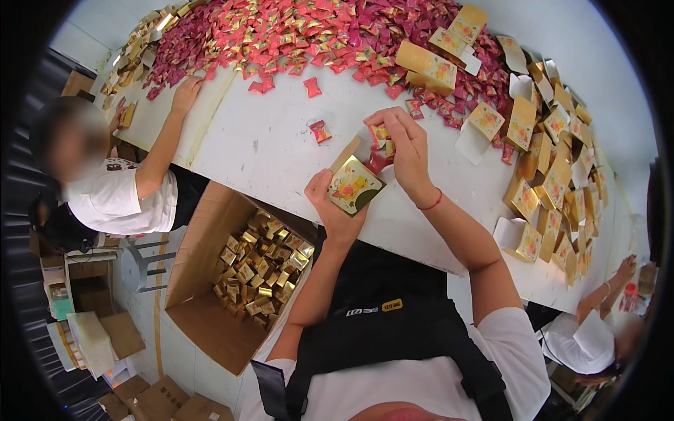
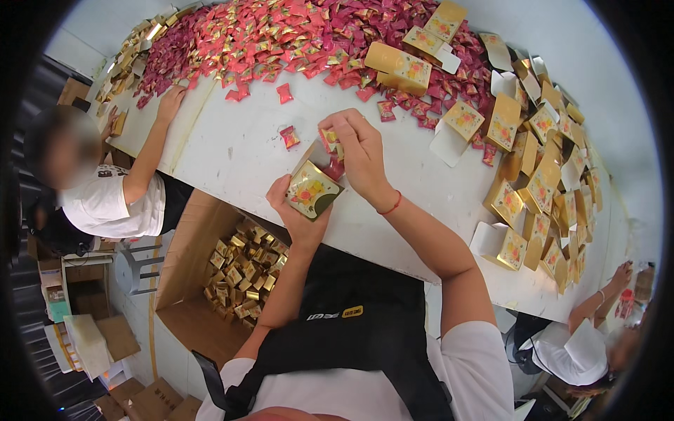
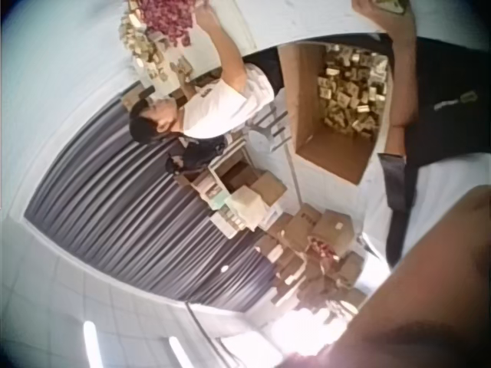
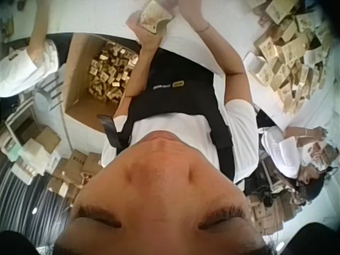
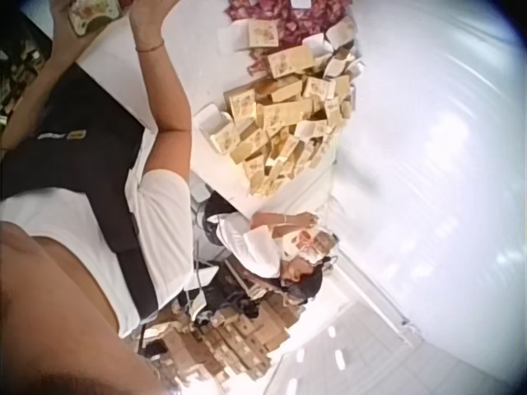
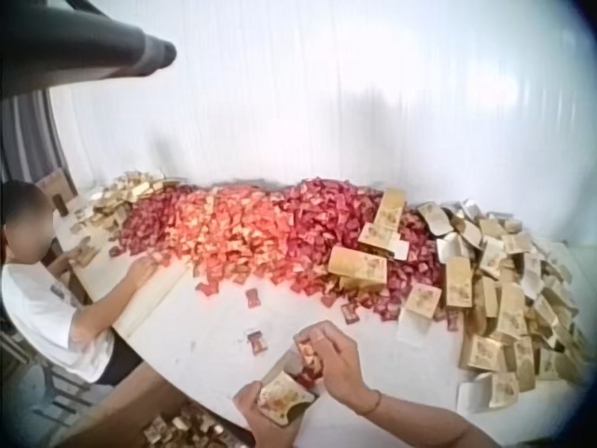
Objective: The person repeatedly picks up small pink-wrapped candies from a pile on a table, places them into small gold boxes, closes the boxes, and drops them into a cardboard box below. The process is repeated continuously.
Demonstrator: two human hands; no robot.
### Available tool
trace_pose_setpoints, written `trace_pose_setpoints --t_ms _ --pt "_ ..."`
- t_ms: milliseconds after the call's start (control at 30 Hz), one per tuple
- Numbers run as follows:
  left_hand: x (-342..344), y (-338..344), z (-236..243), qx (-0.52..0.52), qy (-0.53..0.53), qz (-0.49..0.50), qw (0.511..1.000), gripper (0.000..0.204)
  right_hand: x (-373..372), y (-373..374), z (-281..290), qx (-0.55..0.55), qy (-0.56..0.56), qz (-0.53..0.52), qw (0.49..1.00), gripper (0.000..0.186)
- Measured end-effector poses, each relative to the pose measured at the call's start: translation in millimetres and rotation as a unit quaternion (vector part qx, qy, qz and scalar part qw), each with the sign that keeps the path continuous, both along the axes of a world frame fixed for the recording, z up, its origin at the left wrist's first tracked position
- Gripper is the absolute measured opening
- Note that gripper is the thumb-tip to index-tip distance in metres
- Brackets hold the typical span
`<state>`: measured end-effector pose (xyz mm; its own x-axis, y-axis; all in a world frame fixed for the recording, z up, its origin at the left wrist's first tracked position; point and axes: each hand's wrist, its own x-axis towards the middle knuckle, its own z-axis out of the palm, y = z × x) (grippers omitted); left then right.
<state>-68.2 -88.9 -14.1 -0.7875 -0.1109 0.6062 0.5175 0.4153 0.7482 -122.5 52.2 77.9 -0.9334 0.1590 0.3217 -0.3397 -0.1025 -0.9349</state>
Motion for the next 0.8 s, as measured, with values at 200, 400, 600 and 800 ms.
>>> trace_pose_setpoints --t_ms 200,400,600,800 --pt "2.8 -1.5 5.1 0.024 0.045 0.033 0.998 0.09 14.8 -3.2 22.3 0.154 0.05 0.001 0.987 0.026" --pt "8.8 18.1 0.8 0.167 -0.027 -0.013 0.986 0.099 58.7 -17.3 -23.7 -0.078 -0.023 0.115 0.99 0.065" --pt "12.5 28.2 -2.3 0.288 -0.053 -0.178 0.939 0.062 58.6 3.8 -19.9 -0.135 -0.04 0.102 0.985 0.048" --pt "1.1 23.0 34.7 0.368 -0.334 -0.192 0.846 0.035 65.1 2.4 -64.3 -0.129 -0.083 0.097 0.983 0.044"
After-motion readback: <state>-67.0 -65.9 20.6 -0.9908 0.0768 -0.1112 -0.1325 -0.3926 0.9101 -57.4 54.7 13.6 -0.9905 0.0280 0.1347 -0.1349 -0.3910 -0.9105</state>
